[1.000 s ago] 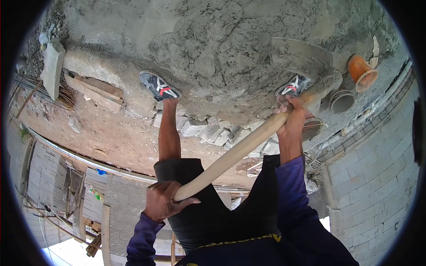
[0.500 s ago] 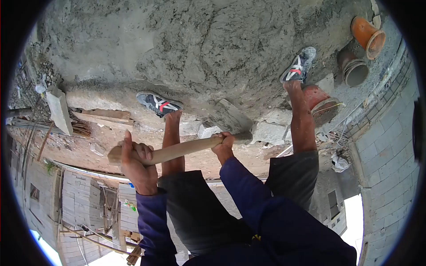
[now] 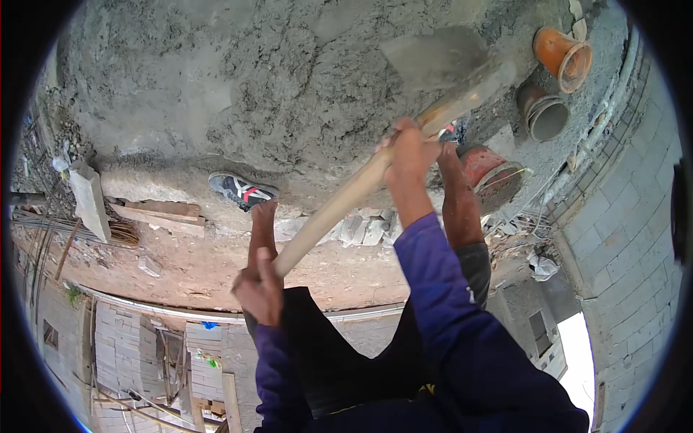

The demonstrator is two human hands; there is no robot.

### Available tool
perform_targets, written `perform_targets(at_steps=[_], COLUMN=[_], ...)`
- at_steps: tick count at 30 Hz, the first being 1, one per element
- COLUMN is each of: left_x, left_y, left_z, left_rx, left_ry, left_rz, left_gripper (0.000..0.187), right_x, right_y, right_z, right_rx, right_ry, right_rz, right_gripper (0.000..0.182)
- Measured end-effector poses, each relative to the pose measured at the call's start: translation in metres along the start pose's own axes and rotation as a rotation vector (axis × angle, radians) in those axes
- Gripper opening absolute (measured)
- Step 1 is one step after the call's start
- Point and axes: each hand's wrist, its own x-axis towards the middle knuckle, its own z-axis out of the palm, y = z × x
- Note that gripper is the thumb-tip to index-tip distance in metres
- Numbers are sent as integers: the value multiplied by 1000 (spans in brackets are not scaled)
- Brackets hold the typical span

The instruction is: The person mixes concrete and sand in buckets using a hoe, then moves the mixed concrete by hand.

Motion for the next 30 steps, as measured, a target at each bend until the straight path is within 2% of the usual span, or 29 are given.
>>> perform_targets(at_steps=[1, 2, 3, 4, 5, 6, 7, 8, 9, 12, 13, 15, 18, 20, 22, 25, 27, 29, 30], left_x=[-13, -21, -29, -28, -26, -23, -18, -14, -19, -48, -69, -91, -79, -77, -66, -37, -5, 30, 50], left_y=[15, 56, 81, 116, 137, 148, 155, 157, 147, 88, 72, 53, 33, 39, 51, 43, 37, 10, -5], left_z=[40, 58, 88, 100, 117, 127, 135, 139, 137, 102, 82, 43, 1, -18, -40, -93, -133, -166, -179], left_rx=[-1, -83, -197, -184, -145, -140, -180, -220, -249, -134, -132, -18, 153, 179, 175, 196, 338, 381, 425], left_ry=[-216, -538, -642, -771, -768, -777, -815, -851, -817, -688, -761, -778, -701, -715, -709, -621, -565, -507, -481], left_rz=[304, 261, 296, 339, 424, 417, 362, 310, 297, 317, 255, 116, 150, 147, 149, 265, 356, 487, 531], left_gripper=[63, 64, 69, 75, 73, 73, 69, 66, 59, 56, 56, 56, 52, 50, 49, 46, 45, 38, 31], right_x=[32, 69, 97, 130, 160, 187, 211, 235, 251, 204, 185, 149, 116, 105, 96, 60, 32, -3, -25], right_y=[-30, -54, -80, -98, -111, -116, -108, -94, -81, 1, 29, 105, 170, 175, 166, 148, 137, 138, 138], right_z=[-2, -4, -1, 3, 7, 9, 11, 10, 2, -20, -32, -42, -42, -52, -47, -30, -16, 2, 13], right_rx=[-123, -216, -321, -431, -463, -493, -495, -525, -550, -513, -496, -570, -491, -471, -457, -388, -322, -124, -40], right_ry=[-20, -12, -21, 11, -30, -67, -60, -121, -179, -65, -101, -104, -167, -175, -168, -141, -120, 22, 26], right_rz=[-73, -201, -310, -389, -400, -406, -395, -299, -206, 22, 144, 226, 366, 484, 507, 568, 583, 553, 520], right_gripper=[29, 26, 26, 26, 25, 24, 24, 23, 21, 11, 8, 11, 9, 10, 9, 9, 9, 10, 10])
